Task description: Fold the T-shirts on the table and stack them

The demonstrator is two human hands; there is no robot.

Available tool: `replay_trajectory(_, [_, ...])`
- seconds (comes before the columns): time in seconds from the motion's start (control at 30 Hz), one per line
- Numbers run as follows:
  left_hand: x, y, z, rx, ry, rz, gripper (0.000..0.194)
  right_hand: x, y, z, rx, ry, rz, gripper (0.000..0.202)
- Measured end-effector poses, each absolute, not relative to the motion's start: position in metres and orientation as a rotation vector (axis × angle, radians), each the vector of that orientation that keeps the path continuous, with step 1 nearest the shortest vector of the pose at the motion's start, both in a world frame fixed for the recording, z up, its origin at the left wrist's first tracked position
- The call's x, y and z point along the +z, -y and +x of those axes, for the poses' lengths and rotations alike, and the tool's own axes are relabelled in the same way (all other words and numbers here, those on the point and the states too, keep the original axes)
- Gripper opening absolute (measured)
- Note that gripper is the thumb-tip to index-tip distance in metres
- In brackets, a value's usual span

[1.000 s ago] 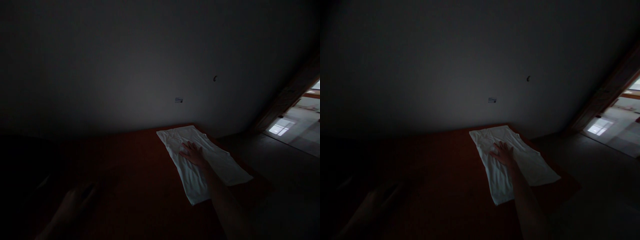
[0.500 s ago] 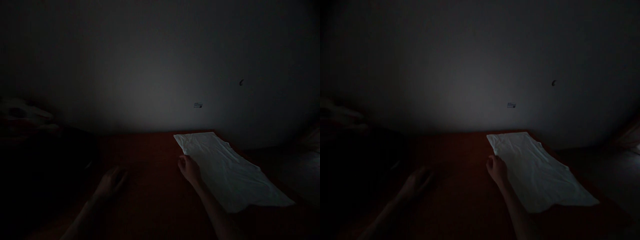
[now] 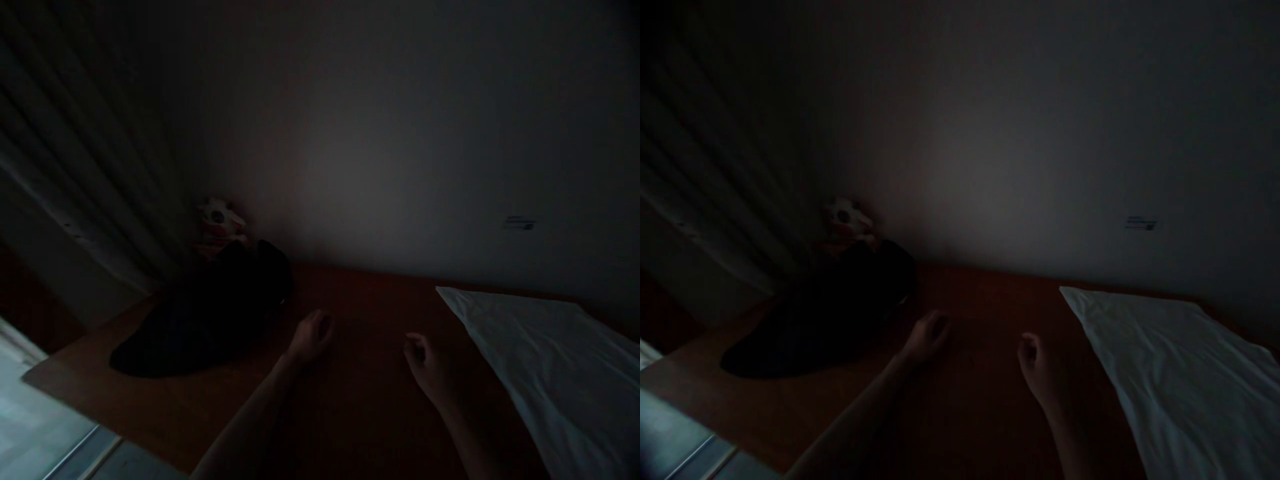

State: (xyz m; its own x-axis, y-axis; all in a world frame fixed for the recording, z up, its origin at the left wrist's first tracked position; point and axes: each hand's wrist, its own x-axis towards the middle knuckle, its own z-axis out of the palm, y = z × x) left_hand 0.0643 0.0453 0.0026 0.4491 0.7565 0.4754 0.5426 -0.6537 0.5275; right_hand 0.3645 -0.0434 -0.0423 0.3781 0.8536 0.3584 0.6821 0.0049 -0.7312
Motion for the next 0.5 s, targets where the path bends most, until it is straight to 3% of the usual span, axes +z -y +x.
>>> replay_trajectory(0.33, [0.002,-0.010,0.054,1.175,-1.208,2.434,0.025,-0.056,0.040,0.368,0.188,1.405,-1.734,0.048])
replay_trajectory(0.5, [0.042,0.012,0.028,1.110,-1.243,2.720,0.037,-0.061,0.041,0.365,0.077,1.501,-1.730,0.042])
